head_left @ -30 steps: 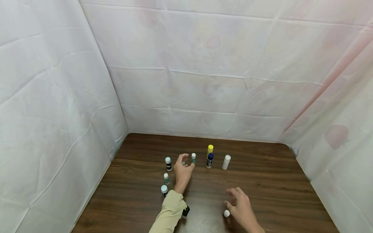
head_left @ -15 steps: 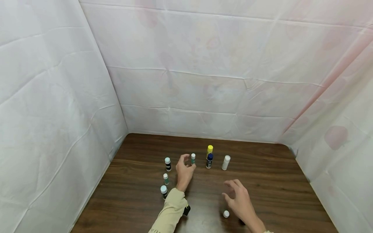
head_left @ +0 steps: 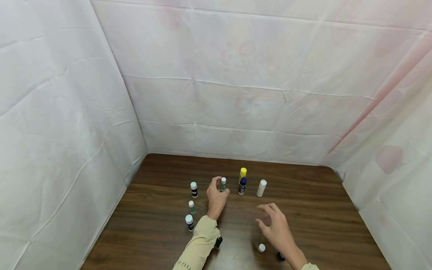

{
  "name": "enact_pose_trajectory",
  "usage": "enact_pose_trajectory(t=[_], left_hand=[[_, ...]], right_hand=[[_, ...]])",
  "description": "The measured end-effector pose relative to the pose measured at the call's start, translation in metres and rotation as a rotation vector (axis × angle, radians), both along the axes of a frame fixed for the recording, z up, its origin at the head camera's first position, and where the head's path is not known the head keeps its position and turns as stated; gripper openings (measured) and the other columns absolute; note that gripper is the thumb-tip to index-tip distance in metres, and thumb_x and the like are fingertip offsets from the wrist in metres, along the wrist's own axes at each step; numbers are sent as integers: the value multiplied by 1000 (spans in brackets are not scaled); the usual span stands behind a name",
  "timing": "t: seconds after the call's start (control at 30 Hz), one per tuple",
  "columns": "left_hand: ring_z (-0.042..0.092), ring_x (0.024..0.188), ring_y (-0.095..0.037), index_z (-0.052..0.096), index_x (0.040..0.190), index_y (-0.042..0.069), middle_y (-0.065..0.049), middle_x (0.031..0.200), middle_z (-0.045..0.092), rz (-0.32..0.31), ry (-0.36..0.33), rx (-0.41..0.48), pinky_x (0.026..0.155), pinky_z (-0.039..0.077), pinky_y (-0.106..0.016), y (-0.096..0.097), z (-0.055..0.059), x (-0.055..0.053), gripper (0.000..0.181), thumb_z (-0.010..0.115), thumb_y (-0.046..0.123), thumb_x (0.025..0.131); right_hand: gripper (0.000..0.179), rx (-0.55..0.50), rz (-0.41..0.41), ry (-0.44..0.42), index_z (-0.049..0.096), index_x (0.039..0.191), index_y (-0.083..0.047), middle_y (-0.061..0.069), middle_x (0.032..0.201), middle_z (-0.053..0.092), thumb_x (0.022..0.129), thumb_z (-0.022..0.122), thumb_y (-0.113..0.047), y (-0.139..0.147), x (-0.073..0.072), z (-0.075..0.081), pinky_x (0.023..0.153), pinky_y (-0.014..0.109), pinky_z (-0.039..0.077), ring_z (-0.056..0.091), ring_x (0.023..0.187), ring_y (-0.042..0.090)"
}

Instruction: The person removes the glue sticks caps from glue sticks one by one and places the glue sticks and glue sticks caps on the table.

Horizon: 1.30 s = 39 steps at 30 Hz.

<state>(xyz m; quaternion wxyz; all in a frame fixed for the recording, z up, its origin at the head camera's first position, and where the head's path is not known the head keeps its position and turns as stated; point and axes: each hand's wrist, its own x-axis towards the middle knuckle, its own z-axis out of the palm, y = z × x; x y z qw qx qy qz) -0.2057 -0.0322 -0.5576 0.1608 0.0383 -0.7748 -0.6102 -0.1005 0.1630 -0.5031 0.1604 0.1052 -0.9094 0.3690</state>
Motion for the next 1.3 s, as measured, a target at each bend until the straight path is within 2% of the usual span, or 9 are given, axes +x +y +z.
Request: enact_pose_trajectory(t=[0.13,0.23,0.37,0.57,0.77,0.9,1.13,1.3], left_hand=[[51,107,-37,53,123,9,-18,118,58,21,-32,-39,82,46,-46,5,-3,-4,50,68,2,77],[51,110,-35,51,124,9,-16,119,58,25,-41,-43,86,43,-48,8,-5,-9,52,68,1,75],[52,107,-35,49,124,6,-18,119,56,22,-38,-23,83,45,-46,10,-5,-15,53,66,-4,75],[54,107,-34,47,124,2,-20,121,55,19,-62,-39,83,47,-45,12,-8,-18,52,64,-8,77],[53,106,-35,47,125,2,-19,120,55,14,-91,-48,81,47,-45,15,-12,-21,49,63,-7,80],[53,106,-35,49,121,1,-19,117,56,39,-99,-63,83,46,-46,16,-16,-24,45,63,-8,79],[54,102,-32,55,115,-1,-18,111,59,74,-116,-80,83,47,-46,19,-19,-23,37,64,-8,79],[57,95,-31,59,107,-2,-17,102,61,88,-87,-86,79,48,-45,19,-23,-24,29,65,-8,79]], right_hand=[[44,-7,10,-8,67,102,-12,-2,93,57,64,81,5,-1,-1,1,56,27,53,57,73,12],[44,-10,13,-11,67,102,-11,0,94,58,63,81,6,-2,-3,3,55,25,52,58,73,14],[45,-8,22,4,67,102,-11,1,94,58,63,81,7,-3,-7,6,56,23,52,59,74,14],[43,-12,37,3,67,103,-11,0,94,57,65,80,6,-4,-13,10,57,21,51,60,75,19],[43,-27,46,-10,66,104,-11,0,96,57,68,79,6,-9,-19,11,60,18,52,58,76,13],[43,-31,43,-7,66,104,-12,0,96,57,68,79,6,-12,-23,12,61,16,51,58,76,12],[41,-36,50,-9,66,105,-12,-1,94,56,69,79,3,-15,-27,13,60,27,55,58,75,12],[41,-48,59,-9,66,106,-11,0,95,56,70,79,3,-17,-30,14,60,30,55,58,75,11]])
